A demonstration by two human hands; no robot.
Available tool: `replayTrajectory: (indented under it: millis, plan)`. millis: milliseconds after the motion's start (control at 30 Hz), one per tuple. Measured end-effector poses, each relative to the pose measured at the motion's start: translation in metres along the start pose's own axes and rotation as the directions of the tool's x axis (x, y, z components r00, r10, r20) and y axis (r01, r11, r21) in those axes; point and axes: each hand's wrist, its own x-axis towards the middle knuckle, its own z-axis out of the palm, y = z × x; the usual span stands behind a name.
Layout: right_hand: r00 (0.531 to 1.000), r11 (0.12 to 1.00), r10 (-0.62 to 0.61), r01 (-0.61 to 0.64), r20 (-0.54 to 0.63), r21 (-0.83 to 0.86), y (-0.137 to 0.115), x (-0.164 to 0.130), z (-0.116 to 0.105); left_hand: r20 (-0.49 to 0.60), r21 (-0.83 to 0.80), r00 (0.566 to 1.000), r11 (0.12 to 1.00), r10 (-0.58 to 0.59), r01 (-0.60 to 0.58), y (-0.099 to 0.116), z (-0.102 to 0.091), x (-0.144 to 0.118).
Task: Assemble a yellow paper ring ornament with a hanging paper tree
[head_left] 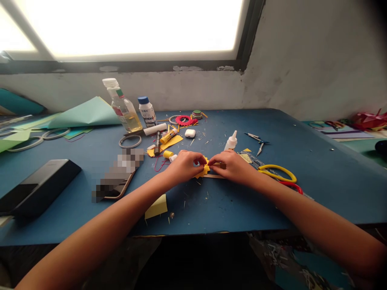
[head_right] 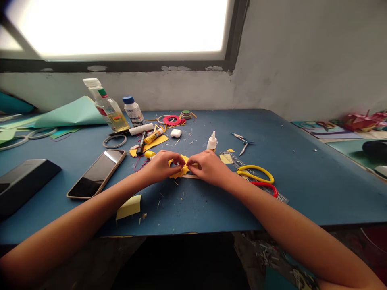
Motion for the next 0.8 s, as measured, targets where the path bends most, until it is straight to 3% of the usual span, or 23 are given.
replayTrajectory:
  millis: [300, 500, 800]
  plan:
    - [0.997, 0.996, -0.075, 0.075, 0.009, -0.051, 0.006, -0.001, 0.007, 0.030, 0.113, 0.997, 0.991, 0.069, -0.072, -0.007, 0.007, 0.004]
    - [0.996, 0.993, -0.086, 0.087, 0.019, -0.084, 0.008, -0.001, 0.008, 0.077, 0.190, 0.996, 0.981, 0.033, -0.047, -0.001, 0.006, 0.006]
    - [0.995, 0.986, -0.099, 0.102, 0.028, -0.135, 0.011, -0.002, 0.011, 0.162, 0.366, 0.970, 0.902, 0.182, -0.230, 0.002, 0.002, 0.006]
